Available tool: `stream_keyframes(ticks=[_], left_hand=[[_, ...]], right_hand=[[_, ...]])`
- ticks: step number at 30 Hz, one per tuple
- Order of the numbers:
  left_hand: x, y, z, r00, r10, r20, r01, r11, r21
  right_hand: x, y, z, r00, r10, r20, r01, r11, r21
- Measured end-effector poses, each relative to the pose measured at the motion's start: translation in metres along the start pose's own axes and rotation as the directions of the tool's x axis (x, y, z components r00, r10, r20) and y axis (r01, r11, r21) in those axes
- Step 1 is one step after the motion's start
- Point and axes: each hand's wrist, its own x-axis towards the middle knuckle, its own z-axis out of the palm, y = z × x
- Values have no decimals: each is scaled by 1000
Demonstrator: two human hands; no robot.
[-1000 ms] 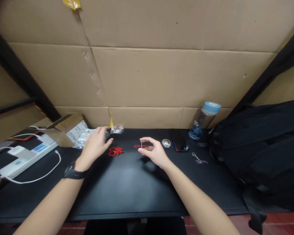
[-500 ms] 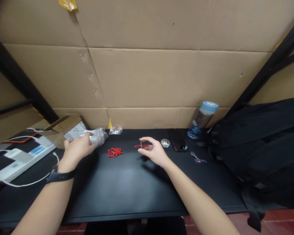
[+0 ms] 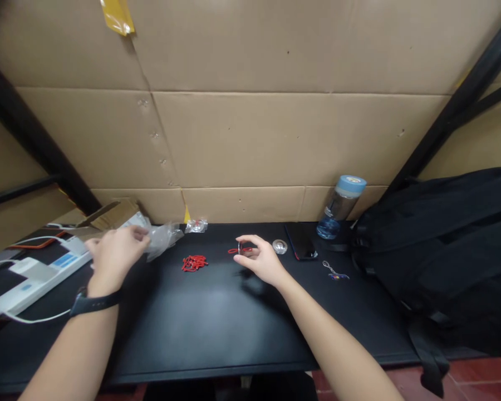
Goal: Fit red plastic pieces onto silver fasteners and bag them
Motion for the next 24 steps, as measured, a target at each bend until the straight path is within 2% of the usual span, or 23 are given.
stream_keyframes(ticks=[2, 4, 6, 8, 11, 15, 19, 24], left_hand=[[-1, 5, -10, 977, -48, -207, 45, 999, -21], [-2, 11, -14, 922, -72, -379, 54, 997, -58], [-2, 15, -13, 895, -79, -439, 23, 991, -131], [0, 16, -7, 917, -86, -389, -2, 976, -220], [3, 15, 5, 965, -101, -241, 6, 931, -365], [6, 14, 16, 992, -35, -125, -26, 889, -456], [7, 16, 17, 998, 25, -51, -41, 931, -362], [6, 20, 19, 987, 159, 33, -149, 967, -204]], right_hand=[[0, -1, -2, 1000, -15, -1, 15, 1000, -2], [0, -3, -4, 1000, -16, -1, 16, 1000, -6], [0, -5, -6, 1000, -16, -1, 16, 1000, -14], [0, -6, -7, 1000, -22, 0, 22, 1000, -18], [-1, -7, -7, 999, -31, 10, 31, 1000, -7], [-1, -9, -7, 1000, -19, 11, 19, 1000, 0], [-2, -10, -7, 1000, -18, 0, 18, 1000, 1], [-1, -10, -8, 1000, -20, 6, 20, 1000, 1]])
